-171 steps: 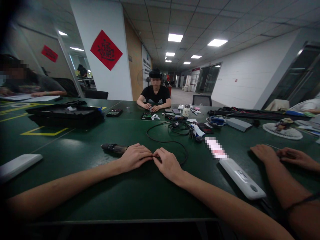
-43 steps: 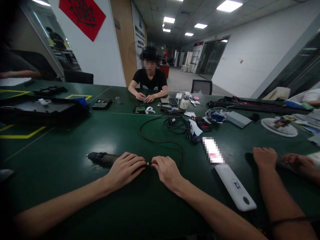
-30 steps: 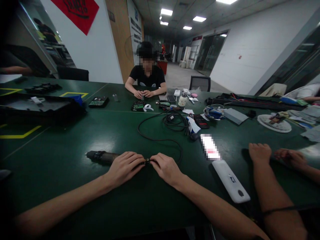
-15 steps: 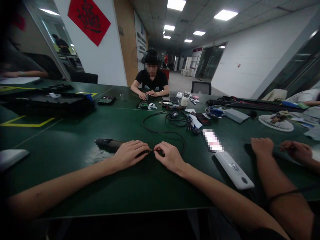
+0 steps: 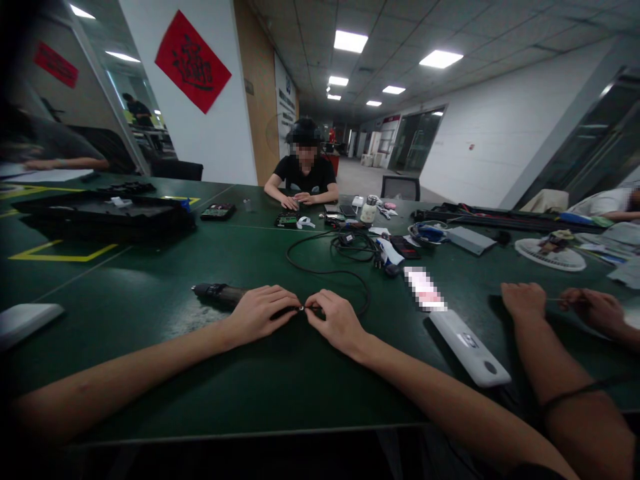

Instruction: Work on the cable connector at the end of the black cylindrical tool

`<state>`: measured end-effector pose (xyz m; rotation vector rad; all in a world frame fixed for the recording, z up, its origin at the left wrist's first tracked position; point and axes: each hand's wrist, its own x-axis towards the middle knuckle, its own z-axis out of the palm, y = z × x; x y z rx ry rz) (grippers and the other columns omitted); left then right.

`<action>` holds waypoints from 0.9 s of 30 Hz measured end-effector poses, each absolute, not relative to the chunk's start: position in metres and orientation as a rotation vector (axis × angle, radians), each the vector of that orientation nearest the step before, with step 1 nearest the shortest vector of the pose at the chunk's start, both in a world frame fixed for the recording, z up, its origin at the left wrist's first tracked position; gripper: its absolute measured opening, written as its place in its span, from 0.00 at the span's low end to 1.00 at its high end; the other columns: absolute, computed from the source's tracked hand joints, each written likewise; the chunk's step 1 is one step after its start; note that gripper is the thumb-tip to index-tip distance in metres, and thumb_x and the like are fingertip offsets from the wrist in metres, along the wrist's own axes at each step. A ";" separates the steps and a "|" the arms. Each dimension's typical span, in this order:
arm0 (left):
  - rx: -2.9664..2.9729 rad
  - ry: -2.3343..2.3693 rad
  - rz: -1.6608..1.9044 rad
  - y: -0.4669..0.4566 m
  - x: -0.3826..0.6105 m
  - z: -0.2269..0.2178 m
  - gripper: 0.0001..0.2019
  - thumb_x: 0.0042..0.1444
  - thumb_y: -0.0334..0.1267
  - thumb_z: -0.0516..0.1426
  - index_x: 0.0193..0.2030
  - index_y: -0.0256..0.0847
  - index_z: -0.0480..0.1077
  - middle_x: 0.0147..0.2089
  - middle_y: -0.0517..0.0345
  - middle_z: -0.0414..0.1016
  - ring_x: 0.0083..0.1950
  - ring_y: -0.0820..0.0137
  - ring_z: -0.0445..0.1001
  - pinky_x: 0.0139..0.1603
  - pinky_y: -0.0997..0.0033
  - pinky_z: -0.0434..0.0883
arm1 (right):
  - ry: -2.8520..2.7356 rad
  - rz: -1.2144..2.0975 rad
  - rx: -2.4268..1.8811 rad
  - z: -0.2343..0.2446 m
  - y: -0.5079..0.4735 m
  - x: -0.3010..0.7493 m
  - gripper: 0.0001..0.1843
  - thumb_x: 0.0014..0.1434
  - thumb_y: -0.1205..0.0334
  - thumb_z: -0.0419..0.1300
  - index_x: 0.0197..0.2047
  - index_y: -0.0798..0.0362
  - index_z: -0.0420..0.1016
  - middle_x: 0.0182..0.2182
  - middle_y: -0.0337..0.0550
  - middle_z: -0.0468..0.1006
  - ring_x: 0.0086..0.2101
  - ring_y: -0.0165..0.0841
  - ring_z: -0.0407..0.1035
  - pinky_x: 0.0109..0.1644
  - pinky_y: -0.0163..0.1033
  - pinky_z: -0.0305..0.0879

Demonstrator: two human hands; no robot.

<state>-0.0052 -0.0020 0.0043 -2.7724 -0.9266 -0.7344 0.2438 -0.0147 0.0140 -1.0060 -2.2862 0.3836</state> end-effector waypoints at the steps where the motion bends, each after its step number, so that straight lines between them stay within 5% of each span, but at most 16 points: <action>1: -2.765 -0.940 -0.742 -0.002 -0.005 0.005 0.11 0.71 0.44 0.54 0.52 0.46 0.73 0.50 0.57 0.80 0.49 0.66 0.77 0.51 0.65 0.71 | -2.285 0.378 -1.003 0.014 -0.014 0.243 0.05 0.68 0.63 0.62 0.47 0.50 0.77 0.44 0.45 0.77 0.43 0.37 0.74 0.44 0.40 0.73; 8: -2.740 -0.883 -0.760 0.002 -0.002 0.002 0.12 0.72 0.45 0.53 0.54 0.47 0.74 0.50 0.57 0.81 0.47 0.67 0.77 0.49 0.65 0.69 | -2.339 0.284 -0.996 0.012 -0.019 0.235 0.05 0.70 0.62 0.62 0.47 0.50 0.77 0.44 0.45 0.78 0.44 0.38 0.74 0.49 0.43 0.72; 12: -2.697 -0.945 -0.742 0.007 0.001 0.000 0.13 0.72 0.48 0.54 0.47 0.46 0.76 0.43 0.58 0.81 0.43 0.66 0.77 0.45 0.65 0.68 | -2.361 0.164 -1.049 0.026 0.003 0.250 0.09 0.68 0.53 0.65 0.46 0.48 0.79 0.41 0.43 0.80 0.40 0.37 0.75 0.49 0.44 0.68; 17: -2.711 -0.949 -0.721 0.008 0.002 0.002 0.13 0.72 0.49 0.53 0.47 0.46 0.75 0.45 0.59 0.80 0.43 0.67 0.76 0.45 0.65 0.66 | -1.954 -0.169 -1.672 0.088 0.105 0.341 0.20 0.74 0.49 0.49 0.50 0.51 0.78 0.47 0.47 0.81 0.45 0.38 0.75 0.52 0.39 0.66; 21: -2.713 -0.946 -0.712 0.008 0.001 0.002 0.12 0.72 0.48 0.54 0.47 0.45 0.74 0.45 0.58 0.80 0.44 0.66 0.76 0.45 0.65 0.66 | -1.845 -0.172 -1.972 0.116 0.171 0.426 0.27 0.75 0.56 0.41 0.46 0.61 0.79 0.45 0.63 0.81 0.48 0.48 0.74 0.54 0.49 0.66; 27: -2.743 -0.944 -0.690 0.012 0.001 0.004 0.11 0.72 0.46 0.54 0.49 0.46 0.74 0.46 0.59 0.79 0.45 0.66 0.76 0.44 0.64 0.66 | -1.919 -0.115 -2.142 0.083 0.210 0.475 0.26 0.72 0.47 0.47 0.58 0.55 0.73 0.51 0.63 0.78 0.52 0.53 0.71 0.58 0.61 0.63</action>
